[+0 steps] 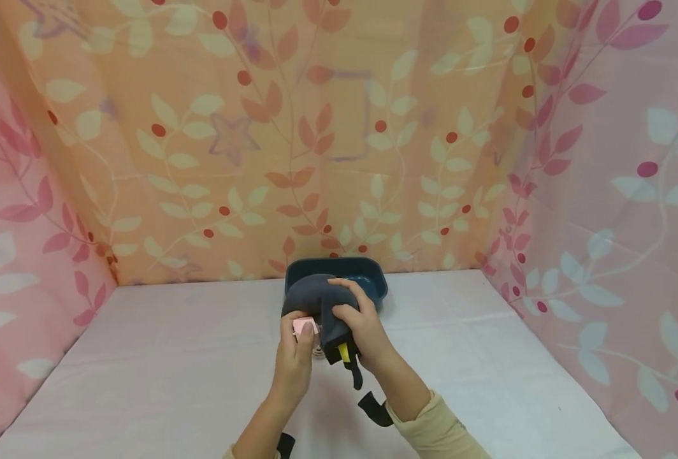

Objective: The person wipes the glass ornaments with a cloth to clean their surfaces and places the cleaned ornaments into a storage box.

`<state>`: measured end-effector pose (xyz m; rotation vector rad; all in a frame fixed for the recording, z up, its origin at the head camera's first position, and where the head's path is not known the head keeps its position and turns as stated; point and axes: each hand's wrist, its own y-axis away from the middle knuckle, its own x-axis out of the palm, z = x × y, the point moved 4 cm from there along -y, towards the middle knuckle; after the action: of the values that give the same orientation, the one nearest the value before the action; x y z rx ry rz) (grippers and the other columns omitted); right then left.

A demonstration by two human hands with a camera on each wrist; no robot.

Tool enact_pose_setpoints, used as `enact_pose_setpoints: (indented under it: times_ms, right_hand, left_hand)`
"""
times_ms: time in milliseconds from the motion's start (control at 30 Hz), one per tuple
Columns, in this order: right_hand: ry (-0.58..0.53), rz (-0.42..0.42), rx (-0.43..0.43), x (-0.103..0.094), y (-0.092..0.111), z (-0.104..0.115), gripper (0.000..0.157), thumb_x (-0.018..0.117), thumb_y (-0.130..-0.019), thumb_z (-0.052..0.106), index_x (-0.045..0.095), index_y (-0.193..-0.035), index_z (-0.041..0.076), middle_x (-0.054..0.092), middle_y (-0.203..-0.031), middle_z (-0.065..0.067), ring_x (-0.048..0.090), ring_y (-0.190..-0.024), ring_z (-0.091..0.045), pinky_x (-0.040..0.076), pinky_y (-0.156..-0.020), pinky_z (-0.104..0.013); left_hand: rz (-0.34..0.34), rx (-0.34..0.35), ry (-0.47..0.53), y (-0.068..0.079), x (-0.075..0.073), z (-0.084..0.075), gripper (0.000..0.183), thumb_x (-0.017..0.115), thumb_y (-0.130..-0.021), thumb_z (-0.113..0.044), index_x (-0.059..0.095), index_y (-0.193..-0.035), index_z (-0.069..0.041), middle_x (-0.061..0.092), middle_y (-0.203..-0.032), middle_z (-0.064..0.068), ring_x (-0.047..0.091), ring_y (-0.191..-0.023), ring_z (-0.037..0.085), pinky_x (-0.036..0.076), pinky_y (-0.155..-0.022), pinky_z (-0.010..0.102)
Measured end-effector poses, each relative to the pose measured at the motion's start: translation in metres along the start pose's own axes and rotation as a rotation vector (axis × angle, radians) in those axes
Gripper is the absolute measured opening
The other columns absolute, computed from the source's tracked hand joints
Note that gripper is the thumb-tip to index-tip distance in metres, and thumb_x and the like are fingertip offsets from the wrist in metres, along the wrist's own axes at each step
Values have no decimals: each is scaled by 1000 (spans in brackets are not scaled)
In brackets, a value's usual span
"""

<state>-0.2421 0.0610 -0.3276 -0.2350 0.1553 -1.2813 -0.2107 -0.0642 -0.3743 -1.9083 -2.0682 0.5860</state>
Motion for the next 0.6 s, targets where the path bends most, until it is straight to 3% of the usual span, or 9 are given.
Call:
enact_pose_setpoints:
  times_ms: [200,367,467,600]
  right_hand:
    - [-222,-6,81,3,-1,-7,47,40,-92,16,42,-137,5,43,-130,-13,54,-85,-16,46,-72,-25]
    - [-372,-52,103,8,3,-12,43,35,-95,17,41,-137,8,44,-128,-7,48,-100,-16,43,-82,-25]
    - [-391,-86,106,10,6,-17,43,32,-96,17,39,-138,9,43,-130,-6,46,-107,-17,40,-88,-28]
    - [-340,-120,107,11,7,-28,44,34,-96,17,38,-139,9,43,-132,-9,47,-107,-18,41,-87,-28]
  left_hand:
    - [-66,-70,191,3,6,0,32,30,-105,-24,31,-124,2,45,-110,15,52,-95,19,49,-79,24]
    - [-117,-164,252,-1,7,0,40,24,-106,-33,34,-122,2,45,-101,11,49,-80,18,44,-66,23]
    - [-151,-276,279,-3,8,-1,47,21,-106,-41,39,-121,0,45,-94,6,47,-71,15,39,-60,23]
    - [-190,-430,398,-6,9,-1,56,19,-104,-50,45,-118,-3,46,-78,1,42,-58,10,35,-56,23]
